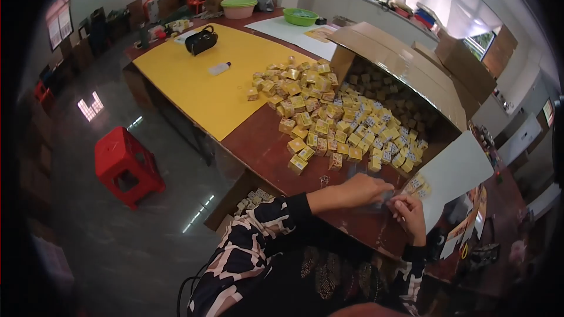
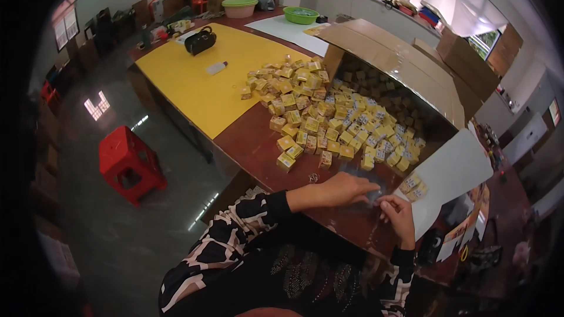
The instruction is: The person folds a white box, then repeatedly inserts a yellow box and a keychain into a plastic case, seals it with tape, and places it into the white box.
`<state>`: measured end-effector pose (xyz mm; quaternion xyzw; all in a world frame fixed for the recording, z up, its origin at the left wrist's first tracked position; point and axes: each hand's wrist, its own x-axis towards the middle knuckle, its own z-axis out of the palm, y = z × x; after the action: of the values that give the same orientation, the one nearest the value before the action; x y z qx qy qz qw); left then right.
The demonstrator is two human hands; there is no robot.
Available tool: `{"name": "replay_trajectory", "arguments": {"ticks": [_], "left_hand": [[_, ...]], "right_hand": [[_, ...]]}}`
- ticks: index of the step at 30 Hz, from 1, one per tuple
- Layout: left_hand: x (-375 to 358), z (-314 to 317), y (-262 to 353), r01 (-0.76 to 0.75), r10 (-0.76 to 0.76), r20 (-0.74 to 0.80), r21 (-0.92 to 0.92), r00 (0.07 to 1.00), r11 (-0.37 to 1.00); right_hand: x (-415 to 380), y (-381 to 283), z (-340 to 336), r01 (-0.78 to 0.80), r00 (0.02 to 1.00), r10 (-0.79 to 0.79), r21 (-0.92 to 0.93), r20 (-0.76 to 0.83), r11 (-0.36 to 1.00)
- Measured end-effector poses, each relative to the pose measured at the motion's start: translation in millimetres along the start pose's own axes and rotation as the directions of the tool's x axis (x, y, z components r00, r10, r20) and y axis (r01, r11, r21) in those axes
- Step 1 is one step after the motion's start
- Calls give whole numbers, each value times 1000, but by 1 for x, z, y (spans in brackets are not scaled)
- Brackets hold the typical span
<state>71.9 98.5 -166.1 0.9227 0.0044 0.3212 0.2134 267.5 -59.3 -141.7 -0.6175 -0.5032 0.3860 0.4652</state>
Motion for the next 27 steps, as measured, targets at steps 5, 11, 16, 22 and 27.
{"name": "replay_trajectory", "arguments": {"ticks": [5,11,16,22,27], "left_hand": [[-61,-6,23,9,-14,-61,-86,998,996],[-136,16,27,139,-142,-170,-27,975,990],[-167,32,36,299,-294,-58,123,954,946],[-174,34,42,324,-301,-137,208,944,923],[-168,55,43,413,-413,-7,18,911,911]], "right_hand": [[-34,-20,49,-167,950,109,182,293,969],[-51,-10,104,-360,816,253,114,519,926],[-43,-17,140,-481,819,385,145,426,864],[-24,-19,147,-470,759,328,123,563,874],[-24,0,133,-456,772,325,120,547,882]]}}
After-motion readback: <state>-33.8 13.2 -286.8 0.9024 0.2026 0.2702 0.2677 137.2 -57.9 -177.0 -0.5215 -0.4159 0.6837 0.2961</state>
